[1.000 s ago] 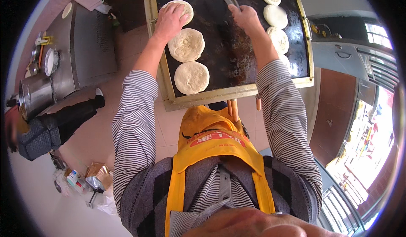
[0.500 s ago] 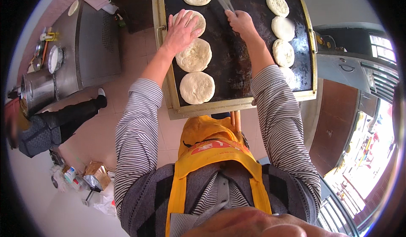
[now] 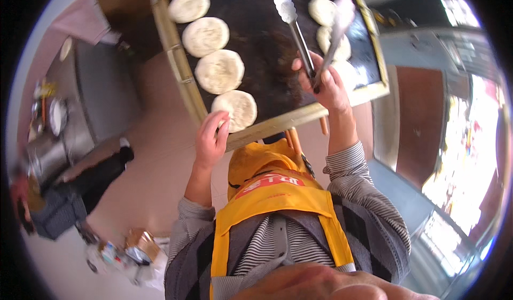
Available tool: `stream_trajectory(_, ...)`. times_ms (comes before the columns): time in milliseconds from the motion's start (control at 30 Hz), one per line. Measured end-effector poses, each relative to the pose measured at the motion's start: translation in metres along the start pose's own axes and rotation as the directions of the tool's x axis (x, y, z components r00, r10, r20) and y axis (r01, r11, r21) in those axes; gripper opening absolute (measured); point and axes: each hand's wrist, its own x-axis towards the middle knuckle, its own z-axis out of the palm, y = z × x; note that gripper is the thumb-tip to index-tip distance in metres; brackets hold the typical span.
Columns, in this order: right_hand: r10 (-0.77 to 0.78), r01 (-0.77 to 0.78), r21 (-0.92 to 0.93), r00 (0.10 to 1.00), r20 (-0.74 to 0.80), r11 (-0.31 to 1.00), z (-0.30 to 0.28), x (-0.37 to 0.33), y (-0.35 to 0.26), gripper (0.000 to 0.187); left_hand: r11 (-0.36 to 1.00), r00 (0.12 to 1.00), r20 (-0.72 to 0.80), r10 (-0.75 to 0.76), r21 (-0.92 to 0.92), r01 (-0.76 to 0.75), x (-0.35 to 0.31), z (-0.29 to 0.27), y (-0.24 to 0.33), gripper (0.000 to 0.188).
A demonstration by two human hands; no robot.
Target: The person uses tongs to transfer cooked flatbreads from a warming container to a display tray, then moves to a griddle to flip and arrange raw and cooked flatbreads. The person also places additional raw dough onto the griddle and organizes the cooked items on a rack.
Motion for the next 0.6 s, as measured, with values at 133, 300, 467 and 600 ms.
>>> stream_trajectory(133,-0.129,0.129,-0.052,0.992,0.001,0.99,0.016,-0.037,-0.043,0.088,0.993,0.984,0.177,-0.01,-0.111,0.03,-0.023,0.033,0.018,0.019)
stream_trajectory(300,-0.082,-0.145,-0.548,0.926,-0.368,0.824,0.019,-0.085,-0.046,0.064,0.975,0.906,0.36,0.222,-0.093,-0.201,-0.015,0.066,0.053,0.019)
stream_trajectory(467,0.059,-0.266,-0.651,0.945,-0.322,0.711,0.026,-0.163,-0.025,0.064,0.989,0.938,0.312,0.149,-0.025,-0.148,-0.023,0.075,0.07,0.022)
stream_trajectory(600,0.098,-0.289,-0.656,0.945,-0.312,0.697,0.001,-0.225,-0.044,0.057,0.983,0.938,0.323,0.128,0.081,-0.162,-0.048,0.102,0.081,0.024)
